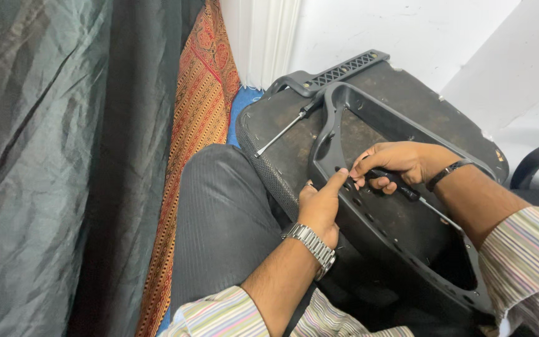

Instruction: The person uses a screwdriver to attach a black plastic frame to a chair seat by inserting and tightening screws. The person holds the frame in place with one hand while turning the screwdriver with the other.

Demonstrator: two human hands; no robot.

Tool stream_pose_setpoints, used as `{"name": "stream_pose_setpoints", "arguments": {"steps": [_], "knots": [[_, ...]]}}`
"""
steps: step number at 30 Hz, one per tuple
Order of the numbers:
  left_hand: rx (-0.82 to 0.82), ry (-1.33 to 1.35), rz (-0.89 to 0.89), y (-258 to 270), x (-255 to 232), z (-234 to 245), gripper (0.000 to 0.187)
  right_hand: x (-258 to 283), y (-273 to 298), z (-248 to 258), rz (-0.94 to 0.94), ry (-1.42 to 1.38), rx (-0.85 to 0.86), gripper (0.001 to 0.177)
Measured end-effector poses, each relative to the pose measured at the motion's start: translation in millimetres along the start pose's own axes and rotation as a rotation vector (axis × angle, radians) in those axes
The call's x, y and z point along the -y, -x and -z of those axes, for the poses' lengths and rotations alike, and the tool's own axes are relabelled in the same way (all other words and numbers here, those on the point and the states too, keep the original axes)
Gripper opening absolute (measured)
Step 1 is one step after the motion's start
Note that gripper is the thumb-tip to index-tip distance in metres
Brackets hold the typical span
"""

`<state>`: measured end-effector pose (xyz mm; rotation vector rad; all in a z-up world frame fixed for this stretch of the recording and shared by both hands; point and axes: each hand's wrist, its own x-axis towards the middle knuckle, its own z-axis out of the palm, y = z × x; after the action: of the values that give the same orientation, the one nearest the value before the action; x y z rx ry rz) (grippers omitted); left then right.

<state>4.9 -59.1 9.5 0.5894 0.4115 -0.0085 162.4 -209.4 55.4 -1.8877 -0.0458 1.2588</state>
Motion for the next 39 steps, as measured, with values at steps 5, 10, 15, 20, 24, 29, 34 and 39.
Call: {"name": "stream_pose_setpoints", "arguments": {"steps": [5, 10, 15, 20, 24, 29, 34, 39], "knots": [[-0.03, -0.024, 0.033, -0.6, 0.2, 1.2, 0.038, 2.6, 2.5, -3.3, 0.004, -0.006, -0.034, 0.014], [-0.02, -0.04, -0.024, -3.9, 4.6, 2.4, 0.04, 3.8, 7.4, -6.3, 0.05, 0.027, -0.054, 0.011], [-0.046, -0.059, 0.003, -2.0, 1.8, 0.4, 0.042, -3.0, 10.4, -9.9, 0.095, 0.036, -0.126, 0.012], [-0.108, -0.14, 0.093, 4.8, -7.3, -2.9, 0.051, -6.9, 15.3, -11.2, 0.147, 0.058, -0.138, 0.013], [-0.035, -0.077, 0.056, 7.2, -7.9, -2.9, 0.047, -0.5, 28.0, -12.8, 0.199, -0.017, -0.064, 0.023], [-0.015, -0.003, 0.024, 2.4, -3.1, -1.8, 0.036, 22.5, 71.9, -18.3, 0.352, 0.303, -0.367, 0.038], [0.015, 0.014, -0.009, -1.0, 1.9, 0.3, 0.03, 42.9, 115.3, -31.3, 0.478, 0.308, -0.648, 0.044], [0.02, 0.009, 0.005, -1.8, 1.6, 1.9, 0.028, 42.3, 130.1, -44.3, 0.87, 0.237, -0.779, 0.045]]}}
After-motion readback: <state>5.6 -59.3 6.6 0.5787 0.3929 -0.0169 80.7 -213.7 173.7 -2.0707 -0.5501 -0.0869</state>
